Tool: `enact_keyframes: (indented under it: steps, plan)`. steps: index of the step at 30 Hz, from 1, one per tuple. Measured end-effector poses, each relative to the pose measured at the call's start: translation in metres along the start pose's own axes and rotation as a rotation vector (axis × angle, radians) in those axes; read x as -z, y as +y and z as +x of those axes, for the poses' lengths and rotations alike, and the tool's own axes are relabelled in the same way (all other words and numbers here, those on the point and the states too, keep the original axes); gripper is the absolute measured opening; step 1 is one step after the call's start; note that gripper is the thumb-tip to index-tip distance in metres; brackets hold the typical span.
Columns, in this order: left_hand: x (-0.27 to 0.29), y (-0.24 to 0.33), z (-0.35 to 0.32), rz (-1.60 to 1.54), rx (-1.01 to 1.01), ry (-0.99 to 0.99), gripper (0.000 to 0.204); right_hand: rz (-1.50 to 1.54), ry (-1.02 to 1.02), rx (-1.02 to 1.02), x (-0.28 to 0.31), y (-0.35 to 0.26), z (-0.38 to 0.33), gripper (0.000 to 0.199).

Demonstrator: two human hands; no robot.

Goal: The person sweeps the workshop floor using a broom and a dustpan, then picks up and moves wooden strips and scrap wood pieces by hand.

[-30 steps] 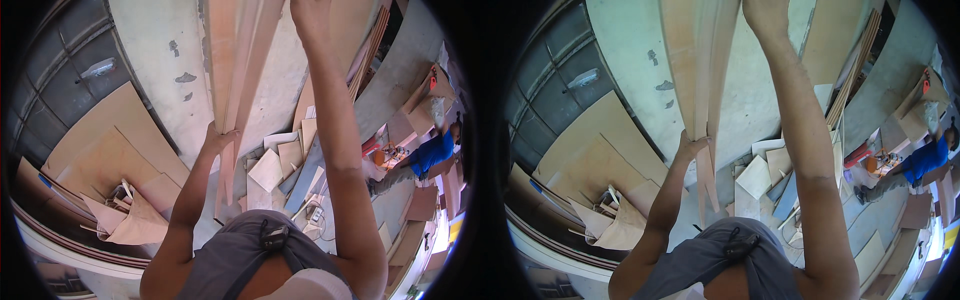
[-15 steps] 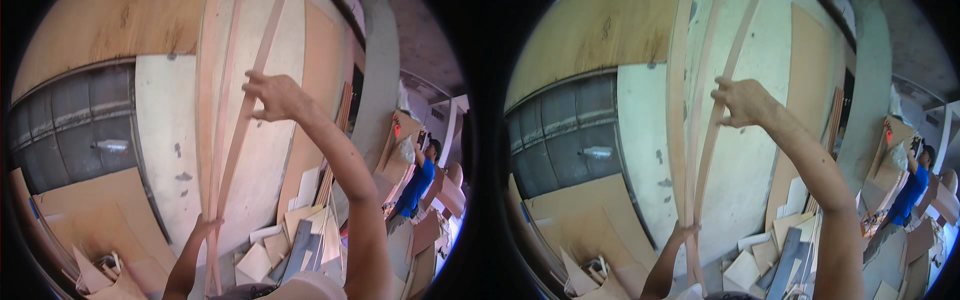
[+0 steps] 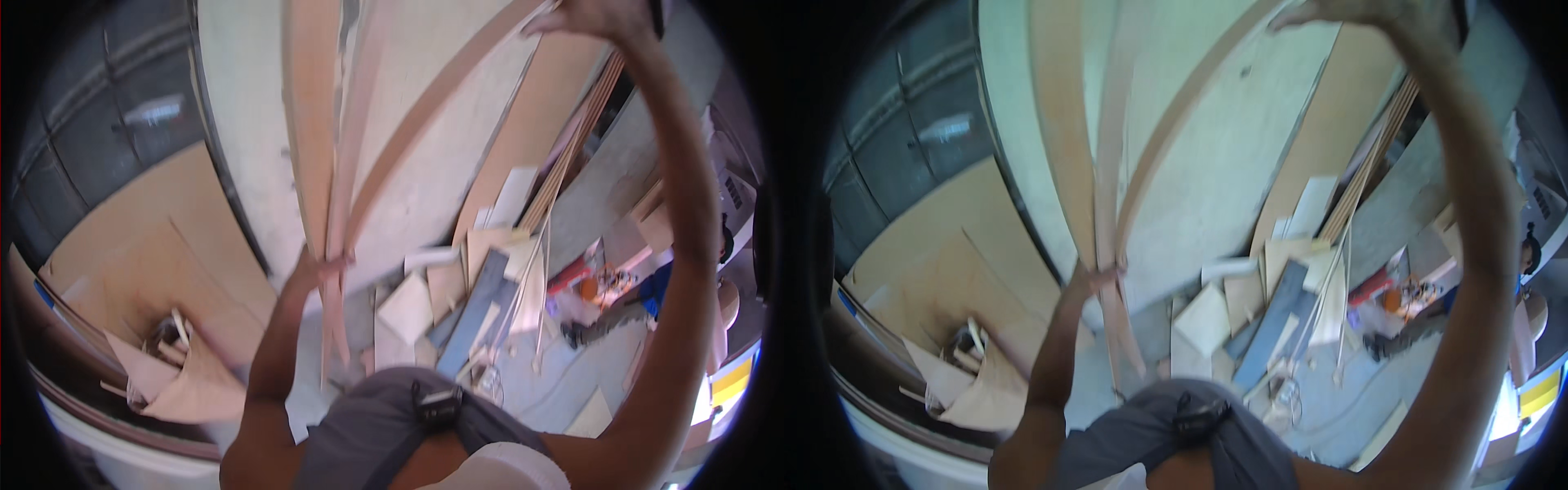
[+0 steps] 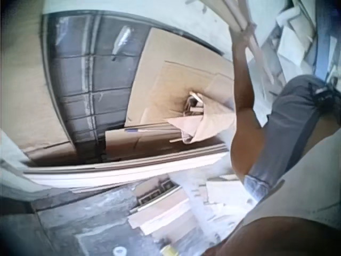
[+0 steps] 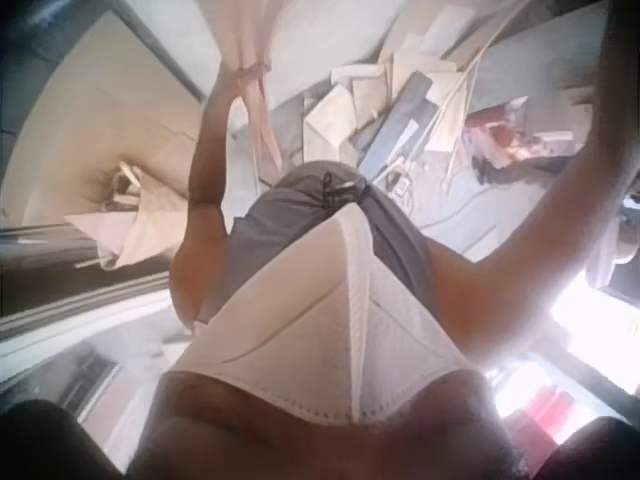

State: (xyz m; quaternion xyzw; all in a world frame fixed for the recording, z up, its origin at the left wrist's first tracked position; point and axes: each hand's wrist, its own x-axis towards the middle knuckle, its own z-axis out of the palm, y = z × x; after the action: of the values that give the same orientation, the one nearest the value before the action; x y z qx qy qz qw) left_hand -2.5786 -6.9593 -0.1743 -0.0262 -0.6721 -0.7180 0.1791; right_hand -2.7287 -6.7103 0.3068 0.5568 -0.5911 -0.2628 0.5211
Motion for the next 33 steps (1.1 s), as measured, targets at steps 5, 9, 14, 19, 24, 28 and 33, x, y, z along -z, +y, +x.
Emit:
enact_keyframes:
  steps: [5, 9, 14, 19, 24, 28, 33]
  plan:
    - [0.047, 0.006, -0.011, 0.033, -0.037, 0.188, 0.028, 0.121, -0.465, -0.233, -0.090, -0.040, -0.057, 0.066]
    - [0.062, 0.012, -0.018, -0.006, -0.029, 0.279, 0.037, 0.395, -0.181, -0.426, -0.165, -0.188, -0.148, 0.066]
    - [0.054, 0.021, -0.019, 0.068, -0.005, 0.313, 0.034, 1.026, -0.296, -0.805, -0.197, -0.337, -0.181, 0.056]
    - [0.012, 0.038, 0.010, 0.229, -0.052, 0.385, 0.038, 1.523, -0.134, -1.110, -0.182, -0.429, -0.109, 0.050]
    - [-0.027, 0.090, 0.051, 0.346, -0.063, 0.339, 0.040, 1.770, 0.148, -1.175, -0.189, -0.462, -0.076, 0.063]
    - [-0.041, 0.078, 0.058, 0.294, -0.261, 0.305, 0.030, 1.881, 0.264, -1.158, -0.171, -0.472, -0.079, 0.059]
    - [-0.070, 0.068, 0.055, 0.211, -0.272, 0.421, 0.020, 1.877, 0.274, -1.168, -0.155, -0.490, -0.083, 0.053]
